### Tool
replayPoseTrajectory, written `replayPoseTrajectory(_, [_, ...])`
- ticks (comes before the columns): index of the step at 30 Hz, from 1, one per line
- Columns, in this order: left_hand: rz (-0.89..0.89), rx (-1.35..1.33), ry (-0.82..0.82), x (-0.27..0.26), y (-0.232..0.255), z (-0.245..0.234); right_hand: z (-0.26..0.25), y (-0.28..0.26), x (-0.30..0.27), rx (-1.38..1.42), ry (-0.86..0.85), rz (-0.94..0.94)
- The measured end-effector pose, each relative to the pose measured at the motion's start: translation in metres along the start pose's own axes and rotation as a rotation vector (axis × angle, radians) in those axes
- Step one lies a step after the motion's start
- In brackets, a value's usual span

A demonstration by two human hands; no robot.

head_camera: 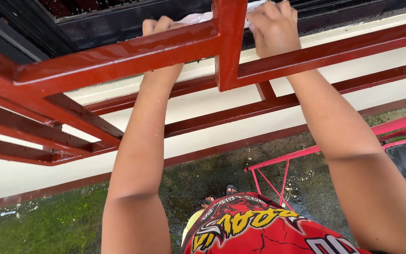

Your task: Clean the window frame and glass using a wet cloth.

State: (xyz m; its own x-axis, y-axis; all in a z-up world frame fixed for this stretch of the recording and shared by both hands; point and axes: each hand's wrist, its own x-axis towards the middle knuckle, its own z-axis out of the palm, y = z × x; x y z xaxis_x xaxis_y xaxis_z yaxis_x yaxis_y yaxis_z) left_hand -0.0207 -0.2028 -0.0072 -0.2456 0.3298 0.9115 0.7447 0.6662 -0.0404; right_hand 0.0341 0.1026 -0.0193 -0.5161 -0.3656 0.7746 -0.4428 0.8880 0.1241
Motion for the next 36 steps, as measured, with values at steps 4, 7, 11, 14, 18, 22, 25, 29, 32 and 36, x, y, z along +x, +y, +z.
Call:
replayPoseTrajectory(4, [-0.057,-0.131,0.039,0.007,-0.012,-0.01,-0.004,-0.009,0.012,0.17,0.061,0.048])
replayPoseTrajectory(7, [-0.023,-0.058,0.18,0.015,-0.036,-0.024,-0.002,-0.036,0.036,0.116,0.111,-0.036])
replayPoseTrajectory(11, [-0.575,-0.075,0.246,0.008,-0.059,-0.058,0.022,-0.086,0.064,0.947,-0.028,0.602])
replayPoseTrajectory(14, [-0.505,0.36,0.192,-0.023,-0.074,-0.064,0.04,-0.114,0.073,0.53,0.112,0.255])
replayPoseTrajectory(18, [-0.434,0.211,0.256,-0.038,-0.052,-0.066,0.04,-0.13,0.073,0.189,0.208,-0.079])
replayPoseTrajectory(22, [-0.475,0.36,0.079,-0.038,-0.049,-0.062,0.043,-0.125,0.062,0.331,0.228,-0.091])
replayPoseTrajectory(25, [-0.484,0.477,-0.038,-0.038,-0.054,-0.061,0.042,-0.126,0.066,0.553,0.218,0.048])
replayPoseTrajectory(29, [-0.539,0.411,-0.1,-0.035,-0.053,-0.062,0.052,-0.122,0.058,0.326,0.279,-0.025])
replayPoseTrajectory(32, [-0.464,0.472,-0.06,-0.039,-0.052,-0.059,0.07,-0.115,0.048,0.246,0.134,-0.021])
replayPoseTrajectory(36, [-0.486,0.486,-0.081,-0.04,-0.055,-0.057,0.083,-0.109,0.046,-0.154,0.112,-0.082])
